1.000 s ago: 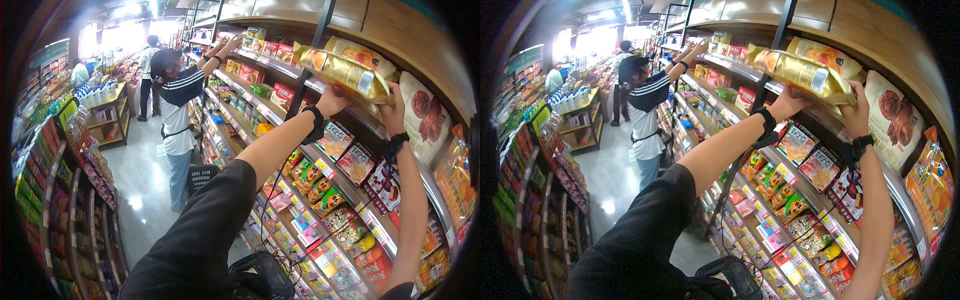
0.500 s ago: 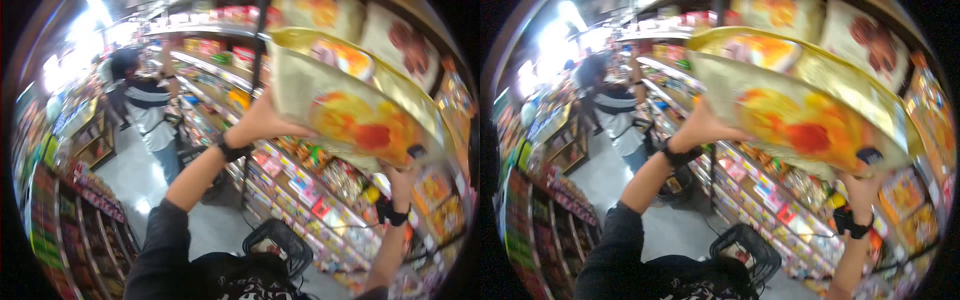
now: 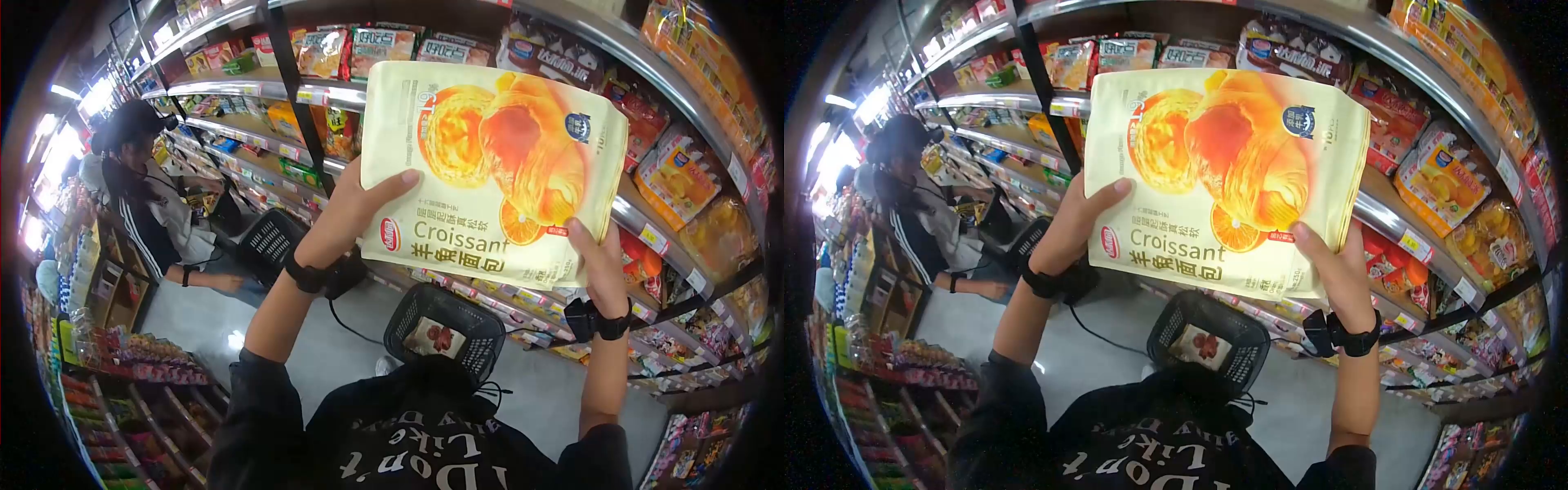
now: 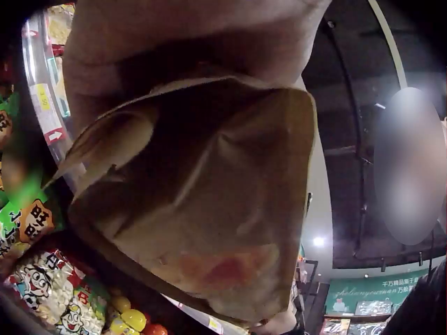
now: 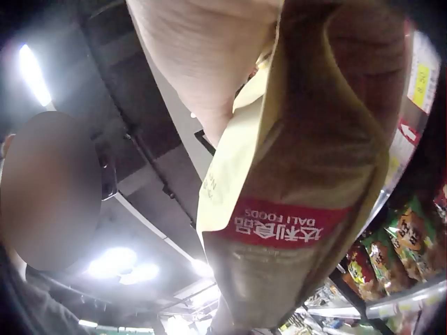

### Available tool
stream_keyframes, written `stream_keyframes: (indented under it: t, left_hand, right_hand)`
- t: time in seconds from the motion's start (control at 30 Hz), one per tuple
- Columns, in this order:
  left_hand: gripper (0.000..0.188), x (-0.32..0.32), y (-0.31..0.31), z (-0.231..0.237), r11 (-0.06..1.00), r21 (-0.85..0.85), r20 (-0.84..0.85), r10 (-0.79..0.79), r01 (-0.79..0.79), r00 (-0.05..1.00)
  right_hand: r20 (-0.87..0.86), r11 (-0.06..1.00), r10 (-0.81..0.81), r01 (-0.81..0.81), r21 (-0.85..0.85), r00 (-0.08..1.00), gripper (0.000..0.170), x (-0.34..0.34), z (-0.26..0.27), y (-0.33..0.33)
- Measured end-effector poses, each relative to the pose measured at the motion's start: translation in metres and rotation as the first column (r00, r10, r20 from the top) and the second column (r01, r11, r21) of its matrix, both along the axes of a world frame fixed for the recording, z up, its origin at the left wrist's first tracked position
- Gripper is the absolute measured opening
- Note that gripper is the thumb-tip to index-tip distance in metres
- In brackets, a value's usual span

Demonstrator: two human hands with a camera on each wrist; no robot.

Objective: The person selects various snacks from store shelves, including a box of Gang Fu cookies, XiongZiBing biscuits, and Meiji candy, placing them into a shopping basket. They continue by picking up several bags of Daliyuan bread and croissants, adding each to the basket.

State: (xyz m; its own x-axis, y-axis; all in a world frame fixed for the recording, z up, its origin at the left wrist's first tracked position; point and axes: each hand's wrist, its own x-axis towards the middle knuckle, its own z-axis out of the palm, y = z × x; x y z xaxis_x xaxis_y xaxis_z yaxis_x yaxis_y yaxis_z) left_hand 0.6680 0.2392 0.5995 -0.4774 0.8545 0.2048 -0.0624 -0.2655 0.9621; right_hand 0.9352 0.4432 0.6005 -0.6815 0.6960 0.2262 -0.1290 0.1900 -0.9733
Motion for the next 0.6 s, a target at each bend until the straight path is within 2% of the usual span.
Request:
stream_keyframes:
  t: [0.1, 0.2, 0.27, 0.3, 0.33, 0.43, 0.47, 0.6]
  left_hand:
    - [0.049, 0.006, 0.0, -0.022, 0.998, -0.064, 0.03, -0.018, 0.02, 0.999]
    - [0.046, 0.021, -0.003, -0.067, 0.99, -0.128, 0.05, -0.046, 0.052, 0.998]
    - [0.045, 0.024, -0.014, -0.104, 0.934, -0.333, 0.107, -0.103, 0.133, 0.989]
    - [0.044, 0.028, -0.021, -0.124, 0.885, -0.428, 0.149, -0.131, 0.183, 0.98]
    - [0.043, 0.036, -0.028, -0.149, 0.876, -0.445, 0.202, -0.105, 0.187, 0.974]
    - [0.046, 0.06, -0.04, -0.206, 0.788, -0.579, 0.27, -0.056, 0.208, 0.961]
    - [0.049, 0.065, -0.044, -0.23, 0.761, -0.598, 0.328, -0.056, 0.253, 0.943]
    - [0.051, 0.088, -0.055, -0.296, 0.656, -0.63, 0.538, -0.018, 0.416, 0.843]
  right_hand:
    - [-0.003, 0.978, -0.08, 0.077, -0.192, 0.997, 0.044, 0.013, -0.028, -0.005]
    - [-0.006, 0.941, -0.095, 0.088, -0.328, 0.995, 0.043, 0.03, -0.098, -0.013]
    - [0.133, 0.894, -0.082, 0.132, -0.428, 0.988, 0.041, 0.044, -0.148, -0.025]
    - [0.207, 0.865, -0.068, 0.161, -0.476, 0.976, 0.041, 0.054, -0.168, -0.034]
    - [0.26, 0.825, -0.043, 0.181, -0.535, 0.965, 0.039, 0.06, -0.182, -0.045]
    - [0.32, 0.774, 0.053, 0.163, -0.612, 0.946, 0.042, 0.074, -0.224, -0.061]
    - [0.361, 0.77, 0.093, 0.163, -0.617, 0.928, 0.046, 0.081, -0.242, -0.065]
    - [0.472, 0.593, 0.229, 0.262, -0.761, 0.852, 0.047, 0.108, -0.286, -0.076]
